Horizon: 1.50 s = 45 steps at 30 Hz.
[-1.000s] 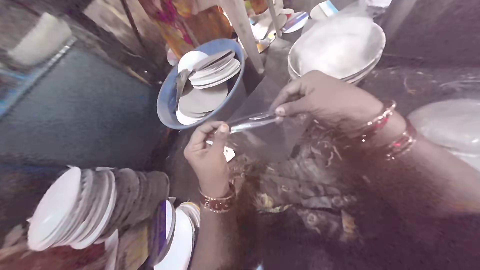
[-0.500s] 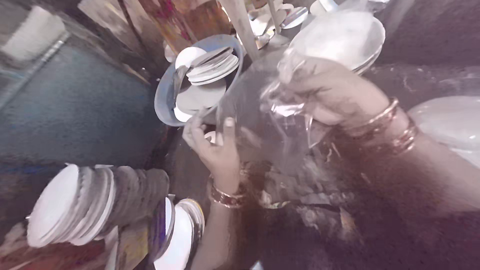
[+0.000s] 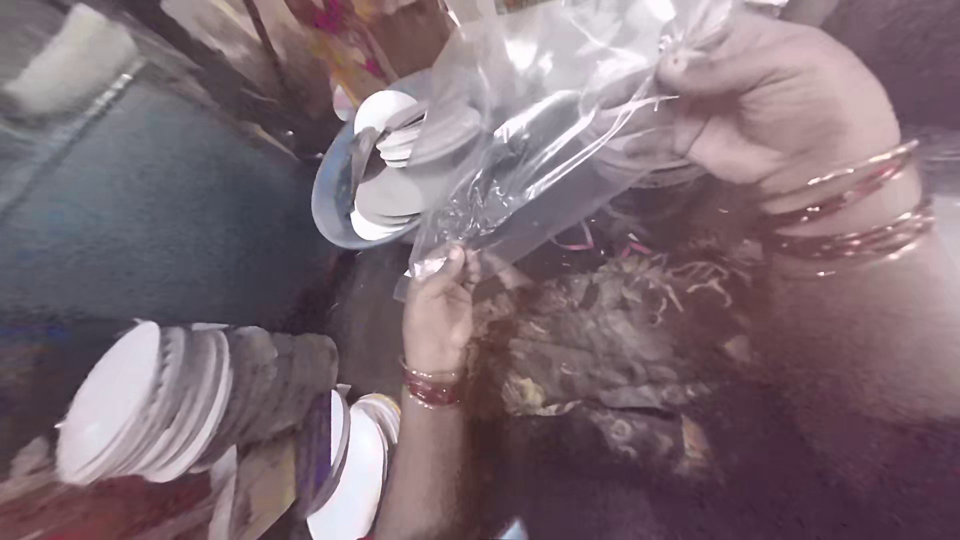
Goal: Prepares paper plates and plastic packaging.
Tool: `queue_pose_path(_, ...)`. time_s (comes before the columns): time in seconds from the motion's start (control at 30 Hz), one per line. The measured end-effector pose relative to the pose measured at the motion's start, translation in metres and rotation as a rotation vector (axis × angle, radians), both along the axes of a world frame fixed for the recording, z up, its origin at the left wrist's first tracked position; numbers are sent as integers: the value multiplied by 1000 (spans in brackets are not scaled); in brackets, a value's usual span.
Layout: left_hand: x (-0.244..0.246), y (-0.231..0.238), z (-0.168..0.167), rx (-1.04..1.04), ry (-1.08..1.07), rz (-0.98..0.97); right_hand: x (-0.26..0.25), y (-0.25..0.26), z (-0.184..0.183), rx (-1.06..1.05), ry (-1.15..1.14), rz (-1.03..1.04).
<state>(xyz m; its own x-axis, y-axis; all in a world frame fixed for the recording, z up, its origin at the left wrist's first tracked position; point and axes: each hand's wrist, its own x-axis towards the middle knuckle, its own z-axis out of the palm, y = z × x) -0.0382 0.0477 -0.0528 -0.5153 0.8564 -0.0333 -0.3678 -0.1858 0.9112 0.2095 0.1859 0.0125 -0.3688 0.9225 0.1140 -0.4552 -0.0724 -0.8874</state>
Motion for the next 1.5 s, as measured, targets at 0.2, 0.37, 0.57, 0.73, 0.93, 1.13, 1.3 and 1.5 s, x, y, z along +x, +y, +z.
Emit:
queue_pose_path(0.2,14,-4,0,94,353,117,-13,8,-11,5,-424,-231)
queue_pose_path(0.37,23,-3,-6,169,835,220,-27,-13,-18,615,-819,-363)
queue_pose_path(0.57,41,1,-10,184,833,139,-69,-65,-32,532,-520,232)
queue_pose_path(0.73,29,-3,-11,155,812,4,-65,-60,-28,510,-640,-18)
queue_pose_path(0.93,22,-6,-7,197,511,-74,-53,-48,-20,444,-512,-37)
queue_pose_path(1.13,13,-7,-4,202,243,-236,-48,-44,-22,544,-338,122)
queue_pose_path(1.3,13,-2,13,102,135,-237,-61,-59,-35,1231,-398,84)
queue_pose_path(1.5,1,1,15,44,202,107,-52,-56,-25,1266,-484,-58)
